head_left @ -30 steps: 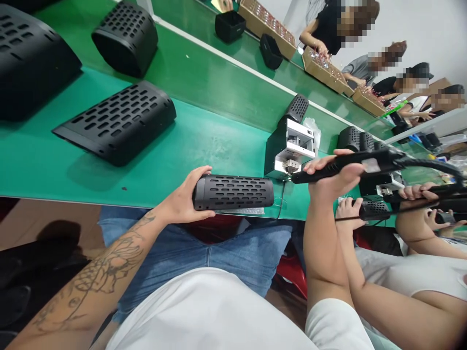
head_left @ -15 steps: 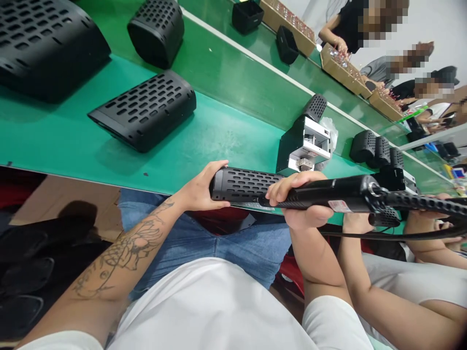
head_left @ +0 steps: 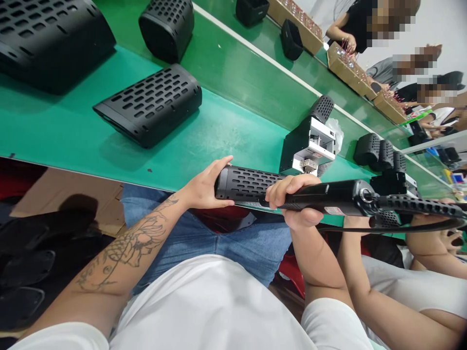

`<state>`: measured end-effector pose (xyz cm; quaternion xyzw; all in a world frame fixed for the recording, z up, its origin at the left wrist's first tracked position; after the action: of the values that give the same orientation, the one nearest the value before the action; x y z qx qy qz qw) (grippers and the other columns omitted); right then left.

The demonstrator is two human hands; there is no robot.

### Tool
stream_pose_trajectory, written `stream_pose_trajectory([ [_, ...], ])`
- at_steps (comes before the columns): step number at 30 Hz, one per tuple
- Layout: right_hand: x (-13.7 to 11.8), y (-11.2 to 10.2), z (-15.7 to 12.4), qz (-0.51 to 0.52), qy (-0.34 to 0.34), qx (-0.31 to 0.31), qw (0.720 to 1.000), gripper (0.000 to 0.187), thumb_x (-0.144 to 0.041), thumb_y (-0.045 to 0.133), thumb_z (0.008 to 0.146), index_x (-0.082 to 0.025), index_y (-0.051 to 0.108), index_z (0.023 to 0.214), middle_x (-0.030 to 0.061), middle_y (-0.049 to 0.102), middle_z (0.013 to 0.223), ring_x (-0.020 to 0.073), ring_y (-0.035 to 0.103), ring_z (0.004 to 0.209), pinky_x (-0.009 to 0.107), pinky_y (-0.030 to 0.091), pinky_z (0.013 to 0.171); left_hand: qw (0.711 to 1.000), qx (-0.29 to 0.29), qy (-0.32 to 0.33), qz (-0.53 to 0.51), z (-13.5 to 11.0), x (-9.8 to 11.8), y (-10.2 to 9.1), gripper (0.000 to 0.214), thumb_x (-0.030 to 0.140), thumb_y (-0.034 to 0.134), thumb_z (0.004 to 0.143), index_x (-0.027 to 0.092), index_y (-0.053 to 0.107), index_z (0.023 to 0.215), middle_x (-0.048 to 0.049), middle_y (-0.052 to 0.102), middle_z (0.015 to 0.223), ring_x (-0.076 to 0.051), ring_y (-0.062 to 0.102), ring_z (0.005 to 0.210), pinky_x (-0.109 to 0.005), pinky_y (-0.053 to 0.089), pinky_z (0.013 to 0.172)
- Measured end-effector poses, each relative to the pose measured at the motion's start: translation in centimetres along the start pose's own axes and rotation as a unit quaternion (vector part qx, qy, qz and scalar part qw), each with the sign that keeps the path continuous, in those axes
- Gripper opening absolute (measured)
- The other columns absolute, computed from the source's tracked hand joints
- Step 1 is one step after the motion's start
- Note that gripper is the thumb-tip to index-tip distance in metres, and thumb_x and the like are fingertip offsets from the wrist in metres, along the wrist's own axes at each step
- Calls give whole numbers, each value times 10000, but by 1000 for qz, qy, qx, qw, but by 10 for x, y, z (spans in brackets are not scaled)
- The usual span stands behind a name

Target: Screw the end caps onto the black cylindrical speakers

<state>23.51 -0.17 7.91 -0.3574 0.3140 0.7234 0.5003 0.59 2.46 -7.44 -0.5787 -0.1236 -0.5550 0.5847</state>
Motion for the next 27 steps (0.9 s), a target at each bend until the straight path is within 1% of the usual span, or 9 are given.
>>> stream_pose_trajectory([
  [6,-3,5,-2,25,2,8,1000,487,-752,910,907,-285,781,952,-43,705,606,166,618,414,326,600,500,1000,-5,-3,12,-4,-5,2,1429,561,973,898,245,48,1940,-238,537,1769,-417,619,1625,-557,551,1350],
  [8,-12,-3,-1,11,-6,35,999,509,-797,854,941,-295,778,976,-50,679,600,173,604,406,337,586,487,1000,5,6,24,-5,-6,2,1431,536,974,911,252,26,1944,-239,547,1768,-418,631,1621,-558,572,1332],
  [11,-29,-43,10,-60,-53,154,985,564,-896,751,962,-338,754,1044,-77,619,587,177,567,392,339,553,460,998,26,40,32,-8,-6,4,1495,492,994,911,272,-59,1948,-259,501,1830,-437,602,1670,-607,558,1355],
  [14,-39,-105,25,-159,-157,292,930,606,-919,764,935,-326,723,1053,-86,605,601,168,558,409,331,545,478,997,34,58,34,-10,-6,10,1600,499,1027,898,311,-180,1932,-279,392,1918,-469,521,1746,-661,532,1378],
  [15,-38,-125,31,-192,-187,318,910,631,-926,762,930,-307,700,1031,-93,585,586,161,541,396,312,509,460,997,33,58,34,-10,-6,12,1620,511,1037,893,321,-194,1930,-278,375,1930,-476,506,1756,-665,537,1376],
  [17,-26,-161,41,-238,-186,356,884,627,-902,688,997,-276,663,1032,-91,579,582,157,543,402,297,476,448,998,26,51,34,-10,-6,15,1609,539,1045,889,332,-158,1939,-266,389,1930,-484,506,1756,-660,549,1374],
  [19,-9,-187,47,-262,-145,364,882,628,-898,610,1032,-270,624,1027,-90,576,576,155,552,406,291,465,437,998,17,42,32,-9,-6,17,1553,562,1034,901,335,-87,1951,-249,425,1916,-486,519,1748,-660,549,1381],
  [23,12,-208,42,-269,-84,345,895,645,-934,587,999,-290,580,983,-91,559,558,151,547,400,299,481,429,999,10,42,17,-8,-5,15,1449,599,1018,912,338,43,1952,-235,476,1880,-487,555,1719,-672,560,1376],
  [27,6,-199,32,-264,-76,350,895,673,-960,568,989,-287,591,982,-97,553,571,156,541,406,300,475,446,999,10,45,7,-7,-4,13,1392,576,1020,907,325,121,1939,-239,502,1848,-487,576,1698,-670,566,1372],
])
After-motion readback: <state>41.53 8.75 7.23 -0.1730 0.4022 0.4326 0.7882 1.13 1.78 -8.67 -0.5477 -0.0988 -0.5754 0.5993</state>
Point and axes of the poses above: each hand's wrist, its own z-axis towards the middle knuckle, its own y-axis out of the palm, x = y × z, the point moved 5 cm from there along z, towards the middle knuckle
